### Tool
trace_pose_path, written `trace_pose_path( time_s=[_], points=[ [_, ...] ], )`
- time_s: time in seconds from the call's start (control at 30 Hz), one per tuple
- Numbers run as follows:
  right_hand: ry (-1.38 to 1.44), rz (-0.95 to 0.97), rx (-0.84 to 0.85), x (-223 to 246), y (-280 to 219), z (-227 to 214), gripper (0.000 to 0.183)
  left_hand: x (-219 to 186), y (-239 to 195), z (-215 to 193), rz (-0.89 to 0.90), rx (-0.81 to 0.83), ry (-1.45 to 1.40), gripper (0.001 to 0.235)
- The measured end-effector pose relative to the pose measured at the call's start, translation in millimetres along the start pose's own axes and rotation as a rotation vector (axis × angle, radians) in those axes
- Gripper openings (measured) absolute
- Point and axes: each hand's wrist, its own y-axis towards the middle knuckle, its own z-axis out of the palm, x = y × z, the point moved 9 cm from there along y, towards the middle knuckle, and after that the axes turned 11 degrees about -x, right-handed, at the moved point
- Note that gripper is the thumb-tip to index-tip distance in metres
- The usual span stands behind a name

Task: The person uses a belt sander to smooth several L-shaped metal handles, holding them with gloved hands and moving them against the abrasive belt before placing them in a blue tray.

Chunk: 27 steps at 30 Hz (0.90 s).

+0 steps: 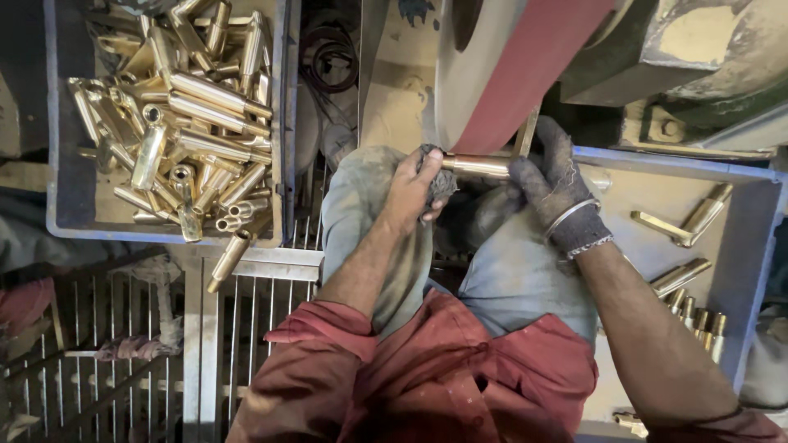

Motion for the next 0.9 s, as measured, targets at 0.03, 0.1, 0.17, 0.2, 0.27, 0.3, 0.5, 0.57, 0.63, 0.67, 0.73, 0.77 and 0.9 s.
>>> trace_pose_path(
  time_s=[0.03,0.1,0.17,0.2,0.27,0.3,0.5,0.57,0.63,0.67,0.73,0.77,0.9],
  points=[
    [0.084,0.195,0.030,-13.4,-1.9,3.1,0.059,1.6,0.9,-0.7,-0.007,-0.006,-0.004,0.029],
    [0.252,0.586,0.091,-36.5,-14.0,13.5,0.059,4.1,2.8,-2.8,-0.021,-0.013,-0.012,0.028],
    [0.253,0.699,0.135,-41.9,-13.5,19.8,0.048,6.7,5.4,-4.2,-0.031,-0.015,-0.024,0.028],
    [0.252,0.755,0.158,-44.5,-12.1,22.8,0.046,8.3,6.7,-5.3,-0.036,-0.017,-0.019,0.028],
    [0.228,0.871,0.200,-49.1,-11.6,27.1,0.046,11.2,8.9,-7.1,-0.045,-0.022,-0.008,0.028],
    [0.216,0.929,0.221,-51.0,-11.5,27.5,0.047,11.7,10.0,-7.6,-0.042,-0.027,-0.009,0.028],
    [0.020,1.061,0.349,-55.4,-16.6,20.6,0.059,3.9,6.7,-5.6,-0.009,-0.031,0.015,0.027],
    [0.111,0.801,0.219,-39.2,-9.2,20.8,0.052,-3.6,-0.2,-3.7,0.023,0.002,0.035,0.027],
    [0.121,0.506,0.078,-18.7,-8.1,9.5,0.051,-11.0,-8.3,-2.9,0.040,0.041,0.044,0.029],
    [0.090,0.342,0.003,-5.6,-11.1,1.0,0.056,-14.5,-13.0,-3.0,0.048,0.059,0.049,0.030],
    [0.225,0.143,-0.081,11.9,-16.2,-5.6,0.066,-19.2,-21.1,-5.8,0.055,0.055,0.025,0.031],
    [0.389,0.110,-0.091,16.3,-19.7,-4.5,0.071,-20.3,-24.4,-6.9,0.057,0.053,0.014,0.032],
    [0.196,0.210,-0.080,-1.2,-27.1,-1.9,0.056,-21.0,-20.9,-9.5,0.051,0.013,-0.020,0.031]
  ],
)
